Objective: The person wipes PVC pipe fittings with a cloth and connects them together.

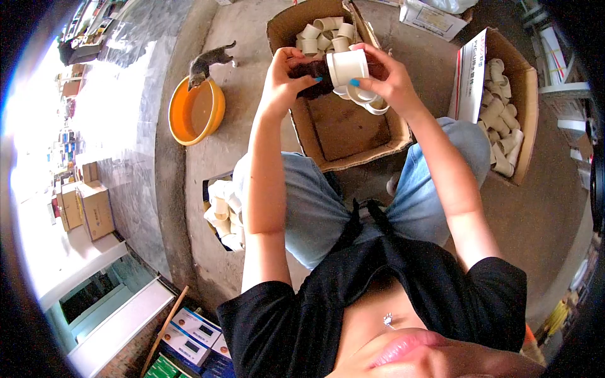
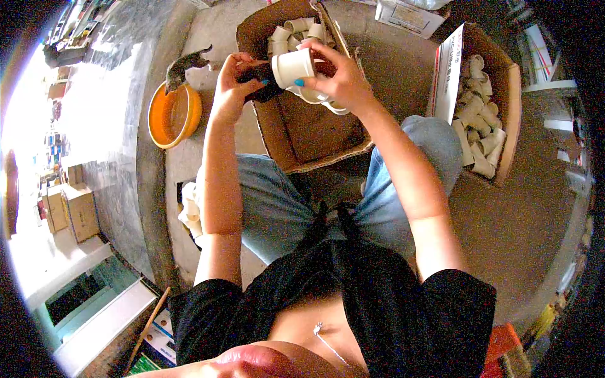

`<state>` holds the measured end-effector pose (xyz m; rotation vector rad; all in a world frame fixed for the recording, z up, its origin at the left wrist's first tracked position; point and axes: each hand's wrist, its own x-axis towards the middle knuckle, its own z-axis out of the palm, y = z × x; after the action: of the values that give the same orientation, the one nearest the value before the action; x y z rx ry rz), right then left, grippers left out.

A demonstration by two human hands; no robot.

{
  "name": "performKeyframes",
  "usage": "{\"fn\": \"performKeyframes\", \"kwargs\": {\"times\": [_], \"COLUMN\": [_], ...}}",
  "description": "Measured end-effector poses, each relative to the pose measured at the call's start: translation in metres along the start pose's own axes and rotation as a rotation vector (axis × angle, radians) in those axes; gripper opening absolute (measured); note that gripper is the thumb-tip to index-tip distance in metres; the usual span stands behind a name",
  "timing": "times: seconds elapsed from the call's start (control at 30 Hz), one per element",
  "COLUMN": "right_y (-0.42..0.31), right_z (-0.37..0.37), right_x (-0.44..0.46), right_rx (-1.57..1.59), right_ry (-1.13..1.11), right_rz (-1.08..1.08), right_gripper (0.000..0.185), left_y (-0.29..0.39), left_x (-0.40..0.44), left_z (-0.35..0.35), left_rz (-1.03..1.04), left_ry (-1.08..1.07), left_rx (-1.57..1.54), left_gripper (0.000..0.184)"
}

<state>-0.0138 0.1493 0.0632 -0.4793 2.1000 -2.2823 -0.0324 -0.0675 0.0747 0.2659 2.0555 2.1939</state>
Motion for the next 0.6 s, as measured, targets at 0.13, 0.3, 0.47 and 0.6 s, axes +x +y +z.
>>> {"fn": "performKeyframes", "kwargs": {"times": [0.13, 0.3, 0.47, 0.6], "right_y": [-0.006, 0.005, 0.008, 0.006], "right_z": [0.001, 0.004, 0.009, 0.009], "right_x": [-0.005, -0.007, -0.005, -0.001], "right_rx": [-0.212, -0.359, -0.297, -0.074], "right_ry": [-0.099, -0.064, 0.0, 0.027], "right_rz": [-0.069, -0.197, -0.036, 0.156], "right_gripper": [0.06, 0.06, 0.06, 0.056], "left_y": [0.008, 0.0, -0.01, -0.002], "left_x": [-0.002, -0.002, -0.001, 0.003], "left_z": [0.004, 0.009, 0.019, 0.009], "left_rz": [-0.037, -0.01, 0.068, -0.022], "left_ry": [-0.046, 0.013, 0.196, 0.014], "left_rx": [0.108, 0.1, 0.196, 0.154], "left_gripper": [0.045, 0.045, 0.039, 0.04]}}
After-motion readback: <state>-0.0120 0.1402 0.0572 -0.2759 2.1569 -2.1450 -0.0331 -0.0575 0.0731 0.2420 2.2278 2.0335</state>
